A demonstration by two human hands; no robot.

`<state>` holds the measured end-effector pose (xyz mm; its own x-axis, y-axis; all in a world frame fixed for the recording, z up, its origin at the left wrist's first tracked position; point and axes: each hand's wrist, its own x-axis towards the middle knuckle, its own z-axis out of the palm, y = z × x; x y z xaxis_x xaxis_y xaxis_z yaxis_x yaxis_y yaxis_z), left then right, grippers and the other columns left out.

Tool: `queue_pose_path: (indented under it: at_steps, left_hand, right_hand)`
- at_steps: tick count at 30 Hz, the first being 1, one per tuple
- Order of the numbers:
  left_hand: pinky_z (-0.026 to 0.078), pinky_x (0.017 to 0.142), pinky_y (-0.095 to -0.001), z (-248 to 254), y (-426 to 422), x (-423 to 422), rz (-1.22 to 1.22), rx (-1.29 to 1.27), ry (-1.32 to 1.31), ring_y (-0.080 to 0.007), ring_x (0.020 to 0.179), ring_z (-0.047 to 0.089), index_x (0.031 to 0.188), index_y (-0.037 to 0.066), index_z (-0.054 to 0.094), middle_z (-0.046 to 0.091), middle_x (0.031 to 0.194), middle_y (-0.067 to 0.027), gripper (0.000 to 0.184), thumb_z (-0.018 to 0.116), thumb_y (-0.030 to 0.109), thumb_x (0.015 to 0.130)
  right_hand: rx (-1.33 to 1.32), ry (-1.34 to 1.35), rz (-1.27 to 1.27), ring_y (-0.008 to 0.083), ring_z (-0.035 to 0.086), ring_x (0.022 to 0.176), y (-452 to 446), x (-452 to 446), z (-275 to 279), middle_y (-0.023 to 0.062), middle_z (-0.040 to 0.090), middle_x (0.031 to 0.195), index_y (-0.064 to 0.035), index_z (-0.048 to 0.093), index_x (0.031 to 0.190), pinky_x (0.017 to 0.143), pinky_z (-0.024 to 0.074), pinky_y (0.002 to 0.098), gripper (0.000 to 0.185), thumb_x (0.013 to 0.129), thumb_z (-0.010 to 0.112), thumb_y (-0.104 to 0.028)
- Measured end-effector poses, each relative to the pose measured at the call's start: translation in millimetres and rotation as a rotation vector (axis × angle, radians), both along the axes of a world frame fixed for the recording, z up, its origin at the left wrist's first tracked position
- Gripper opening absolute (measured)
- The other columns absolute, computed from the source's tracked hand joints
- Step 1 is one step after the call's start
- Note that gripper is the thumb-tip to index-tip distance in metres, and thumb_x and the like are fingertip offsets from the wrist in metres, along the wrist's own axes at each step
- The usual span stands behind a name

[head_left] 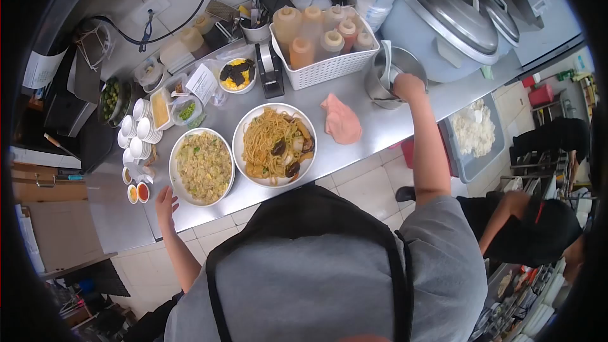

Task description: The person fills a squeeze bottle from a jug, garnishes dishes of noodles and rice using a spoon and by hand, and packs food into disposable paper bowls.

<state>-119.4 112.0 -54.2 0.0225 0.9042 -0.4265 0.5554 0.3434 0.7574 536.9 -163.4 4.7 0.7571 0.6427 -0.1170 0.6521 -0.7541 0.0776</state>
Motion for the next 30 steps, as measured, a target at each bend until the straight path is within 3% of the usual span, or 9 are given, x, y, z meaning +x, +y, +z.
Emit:
queue_pose_path:
  at_steps: [3, 7, 12, 16, 17, 19, 21, 25, 30]
  left_hand:
    - [0.048, 0.072, -0.0331, -0.2, 1.8, -0.7, 0.016, 0.006, 0.002, -0.0212, 0.092, 0.057, 0.122, 0.004, 0.048, 0.056, 0.112, -0.0084, 0.051, 0.056, 0.036, 0.084]
    - [0.048, 0.073, -0.0328, -0.4, 5.0, -9.6, 0.023, 0.044, -0.033, -0.0203, 0.092, 0.057, 0.121, 0.004, 0.050, 0.056, 0.111, -0.0079, 0.048, 0.056, 0.035, 0.084]
    - [0.048, 0.074, -0.0318, 15.1, 6.3, -14.6, 0.005, 0.083, -0.019, -0.0191, 0.093, 0.057, 0.119, 0.004, 0.051, 0.057, 0.108, -0.0069, 0.046, 0.057, 0.034, 0.084]
    - [0.047, 0.078, -0.0348, 7.6, 21.3, -33.6, 0.011, 0.111, -0.065, -0.0212, 0.097, 0.056, 0.120, 0.005, 0.051, 0.056, 0.111, -0.0069, 0.050, 0.057, 0.038, 0.083]
    - [0.047, 0.078, -0.0344, 11.5, 20.9, -33.9, 0.002, 0.121, -0.082, -0.0210, 0.097, 0.056, 0.120, 0.005, 0.051, 0.056, 0.111, -0.0069, 0.049, 0.057, 0.037, 0.083]
    - [0.047, 0.079, -0.0338, 15.4, 19.6, -31.2, -0.006, 0.137, -0.112, -0.0205, 0.097, 0.056, 0.120, 0.005, 0.051, 0.055, 0.111, -0.0070, 0.048, 0.057, 0.036, 0.084]
    - [0.047, 0.079, -0.0337, 11.6, 21.7, -27.2, 0.011, 0.144, -0.133, -0.0204, 0.097, 0.056, 0.120, 0.005, 0.051, 0.055, 0.111, -0.0071, 0.047, 0.057, 0.035, 0.084]
    - [0.048, 0.075, -0.0293, 15.7, 9.2, -17.4, 0.009, 0.198, -0.174, -0.0179, 0.093, 0.057, 0.116, 0.004, 0.055, 0.059, 0.105, -0.0076, 0.042, 0.058, 0.032, 0.084]
    - [0.048, 0.076, -0.0297, 6.7, 5.6, -28.4, -0.008, 0.213, -0.197, -0.0191, 0.094, 0.057, 0.117, 0.005, 0.054, 0.058, 0.108, -0.0089, 0.044, 0.058, 0.033, 0.084]
  right_hand:
    - [-0.061, 0.029, 0.086, 0.0337, 0.062, 0.086, 4.1, 19.1, -13.4, 0.0180, 0.064, 0.089, -0.0043, 0.066, 0.085, 0.072, 0.0508, 0.0405, 0.020, 0.076, 0.049, -0.008]
    - [-0.177, 0.004, 0.087, 0.0334, 0.062, 0.088, -1.0, 15.4, 29.4, 0.0163, 0.064, 0.092, -0.0057, 0.065, 0.091, 0.075, 0.0500, 0.0401, 0.022, 0.075, 0.050, -0.010]
    - [0.069, 0.119, -0.107, 0.0316, 0.061, 0.081, -33.9, -2.5, 59.0, 0.0140, 0.063, 0.087, -0.0121, 0.064, 0.084, 0.069, 0.0485, 0.0417, 0.014, 0.077, 0.052, -0.014]
    - [0.467, -0.138, 0.094, 0.0327, 0.060, 0.076, -55.1, -35.9, 59.5, 0.0150, 0.062, 0.078, -0.0123, 0.064, 0.094, 0.067, 0.0467, 0.0417, 0.019, 0.079, 0.052, -0.011]
    - [0.454, -0.126, 0.139, 0.0327, 0.060, 0.076, -48.6, -50.7, 56.7, 0.0150, 0.062, 0.078, -0.0123, 0.064, 0.094, 0.067, 0.0467, 0.0417, 0.019, 0.079, 0.052, -0.011]
    - [0.804, 0.176, 0.270, 0.0338, 0.059, 0.074, -29.9, -86.7, 49.4, 0.0143, 0.061, 0.078, -0.0138, 0.064, 0.099, 0.066, 0.0465, 0.0398, 0.027, 0.077, 0.051, -0.005]
    - [0.616, 0.286, 0.282, 0.0324, 0.059, 0.074, 2.0, -141.7, 44.5, 0.0131, 0.062, 0.080, -0.0139, 0.065, 0.099, 0.065, 0.0470, 0.0371, 0.030, 0.075, 0.052, -0.003]
    - [0.614, 0.080, 0.569, 0.0265, 0.059, 0.073, 58.4, -214.8, -0.3, 0.0117, 0.059, 0.072, -0.0141, 0.067, 0.094, 0.062, 0.0468, 0.0363, 0.027, 0.073, 0.053, -0.004]
    - [0.535, 0.077, 0.607, 0.0259, 0.060, 0.070, 70.6, -242.3, -35.4, 0.0089, 0.059, 0.070, -0.0162, 0.067, 0.094, 0.061, 0.0464, 0.0366, 0.027, 0.073, 0.054, -0.006]
